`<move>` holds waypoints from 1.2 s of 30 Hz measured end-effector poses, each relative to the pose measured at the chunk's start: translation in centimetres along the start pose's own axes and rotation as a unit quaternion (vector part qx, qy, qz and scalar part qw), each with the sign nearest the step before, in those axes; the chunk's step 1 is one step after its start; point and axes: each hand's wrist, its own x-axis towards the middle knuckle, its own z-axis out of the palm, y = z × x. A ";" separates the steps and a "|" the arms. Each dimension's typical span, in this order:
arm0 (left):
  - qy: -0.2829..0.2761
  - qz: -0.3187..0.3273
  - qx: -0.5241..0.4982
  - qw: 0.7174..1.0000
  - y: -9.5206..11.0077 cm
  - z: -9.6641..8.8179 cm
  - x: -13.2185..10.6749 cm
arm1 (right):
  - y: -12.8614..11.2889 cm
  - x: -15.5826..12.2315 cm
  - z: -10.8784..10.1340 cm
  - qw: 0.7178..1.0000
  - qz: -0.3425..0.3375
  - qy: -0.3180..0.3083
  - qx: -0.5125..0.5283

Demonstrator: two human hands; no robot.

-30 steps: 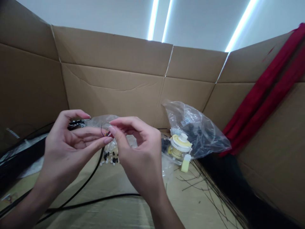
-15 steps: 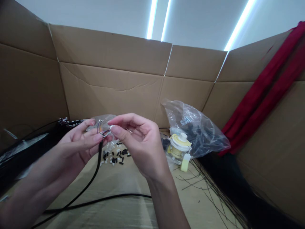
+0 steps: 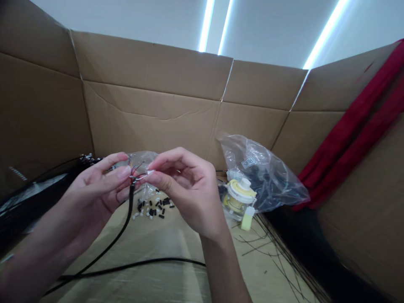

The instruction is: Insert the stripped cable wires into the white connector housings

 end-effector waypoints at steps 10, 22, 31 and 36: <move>-0.016 0.105 0.061 0.992 -0.6 0.0 -0.3 | 0.4 0.1 1.2 0.992 0.045 0.039 0.111; 0.037 0.212 0.123 0.969 -0.2 -0.4 -1.0 | 0.2 -0.2 2.0 0.989 0.038 0.049 0.131; -0.018 0.223 0.099 0.970 -0.8 -0.4 -0.7 | 0.7 0.1 2.1 0.981 0.061 0.077 0.165; -0.089 0.308 0.159 0.934 -1.2 -0.4 -0.5 | 0.5 0.0 2.2 0.972 0.101 0.082 0.194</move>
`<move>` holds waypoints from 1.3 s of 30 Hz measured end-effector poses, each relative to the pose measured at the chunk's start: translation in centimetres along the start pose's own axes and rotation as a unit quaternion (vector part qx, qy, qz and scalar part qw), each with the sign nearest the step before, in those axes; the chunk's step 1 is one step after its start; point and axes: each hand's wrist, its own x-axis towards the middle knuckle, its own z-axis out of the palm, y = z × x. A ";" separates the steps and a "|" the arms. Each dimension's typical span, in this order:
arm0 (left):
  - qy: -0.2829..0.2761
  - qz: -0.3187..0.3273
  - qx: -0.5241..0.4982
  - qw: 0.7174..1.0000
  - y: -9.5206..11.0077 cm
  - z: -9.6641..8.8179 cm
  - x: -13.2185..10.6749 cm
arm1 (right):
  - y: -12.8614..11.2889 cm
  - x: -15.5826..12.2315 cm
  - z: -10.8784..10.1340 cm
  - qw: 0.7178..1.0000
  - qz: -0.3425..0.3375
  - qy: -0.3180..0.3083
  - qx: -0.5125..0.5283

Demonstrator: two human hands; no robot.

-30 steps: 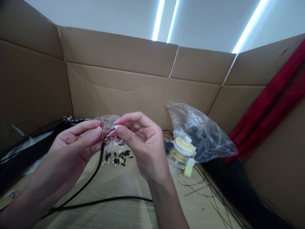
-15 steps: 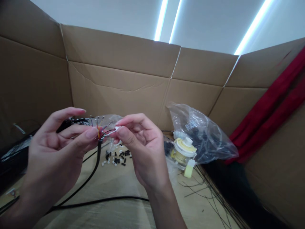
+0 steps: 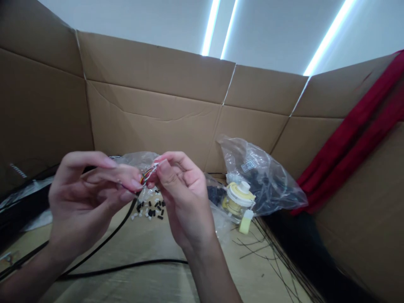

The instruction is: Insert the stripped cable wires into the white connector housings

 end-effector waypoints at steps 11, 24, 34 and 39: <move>-0.041 0.044 0.077 0.995 0.9 -1.0 0.5 | -0.2 -0.5 0.1 0.999 0.012 -0.037 0.022; -0.037 -0.073 0.032 0.996 1.5 -1.7 0.9 | 0.3 -0.5 0.4 0.990 0.053 -0.081 0.099; -0.016 -0.014 0.140 0.990 2.4 -1.2 0.5 | 0.5 -0.5 0.4 0.984 0.107 -0.070 0.127; 0.018 0.004 0.151 0.988 2.6 -0.7 0.4 | 0.6 -0.6 0.6 0.985 0.103 -0.071 0.120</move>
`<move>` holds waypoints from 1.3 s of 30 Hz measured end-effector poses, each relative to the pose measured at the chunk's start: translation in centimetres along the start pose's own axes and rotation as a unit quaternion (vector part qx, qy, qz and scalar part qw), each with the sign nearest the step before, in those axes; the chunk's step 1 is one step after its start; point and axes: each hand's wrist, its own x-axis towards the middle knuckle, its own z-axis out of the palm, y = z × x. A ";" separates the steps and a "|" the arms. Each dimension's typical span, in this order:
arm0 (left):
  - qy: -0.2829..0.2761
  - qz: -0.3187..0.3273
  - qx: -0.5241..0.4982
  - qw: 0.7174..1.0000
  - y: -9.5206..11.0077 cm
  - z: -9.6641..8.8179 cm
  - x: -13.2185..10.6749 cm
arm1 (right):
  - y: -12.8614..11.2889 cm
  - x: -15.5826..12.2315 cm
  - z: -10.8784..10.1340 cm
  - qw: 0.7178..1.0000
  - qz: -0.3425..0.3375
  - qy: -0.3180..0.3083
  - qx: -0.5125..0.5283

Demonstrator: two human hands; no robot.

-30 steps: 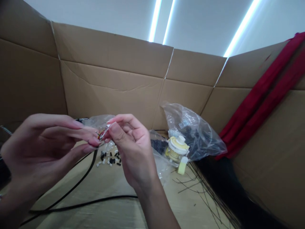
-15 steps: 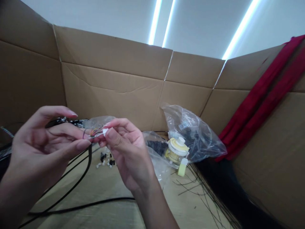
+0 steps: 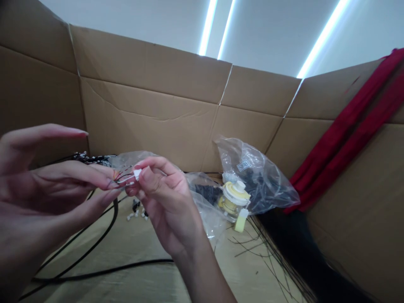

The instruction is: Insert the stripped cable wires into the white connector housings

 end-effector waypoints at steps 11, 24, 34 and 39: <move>0.007 0.056 0.033 0.998 -0.4 -0.2 0.0 | -0.1 -0.3 0.4 0.993 -0.076 0.045 -0.075; -0.009 0.181 0.216 0.959 -0.9 -0.4 -0.1 | 0.5 -0.5 1.1 0.980 -0.132 0.110 -0.097; -0.134 -0.044 0.071 0.987 -0.3 -1.7 0.6 | 0.8 0.3 0.4 0.987 -0.114 0.063 -0.090; -0.157 -0.095 0.039 0.982 -0.2 -2.2 1.2 | 1.1 0.7 -0.1 0.984 -0.109 0.040 -0.132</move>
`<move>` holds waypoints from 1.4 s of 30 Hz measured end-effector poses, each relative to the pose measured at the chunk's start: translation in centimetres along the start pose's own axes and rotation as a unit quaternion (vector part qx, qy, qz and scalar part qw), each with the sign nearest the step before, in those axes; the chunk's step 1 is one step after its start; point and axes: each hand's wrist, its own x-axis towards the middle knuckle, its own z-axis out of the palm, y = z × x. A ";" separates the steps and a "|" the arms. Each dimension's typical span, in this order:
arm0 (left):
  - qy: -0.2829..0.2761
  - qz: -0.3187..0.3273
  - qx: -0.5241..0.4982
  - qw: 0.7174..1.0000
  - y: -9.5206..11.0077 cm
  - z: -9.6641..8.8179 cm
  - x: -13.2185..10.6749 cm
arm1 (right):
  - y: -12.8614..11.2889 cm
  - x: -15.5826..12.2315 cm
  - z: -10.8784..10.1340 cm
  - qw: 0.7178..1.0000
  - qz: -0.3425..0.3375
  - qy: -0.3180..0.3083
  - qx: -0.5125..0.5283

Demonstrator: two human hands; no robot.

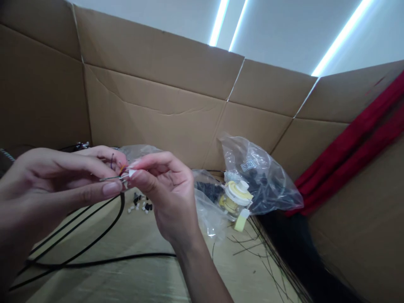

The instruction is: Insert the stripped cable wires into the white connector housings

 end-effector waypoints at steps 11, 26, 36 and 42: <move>-0.022 0.006 0.026 0.999 -0.5 -0.6 0.2 | -0.2 0.3 -0.3 0.998 0.054 -0.019 -0.019; -0.028 0.038 0.042 0.998 -0.9 -0.7 0.1 | -0.3 -0.1 0.0 0.998 0.055 0.005 -0.032; 0.003 0.033 0.064 0.997 -1.3 -1.0 -0.3 | -0.3 -0.2 0.0 0.998 0.026 0.004 -0.055; -0.029 0.042 0.061 0.997 -1.4 -0.9 0.0 | -0.2 -0.1 -0.1 0.997 -0.011 -0.005 -0.078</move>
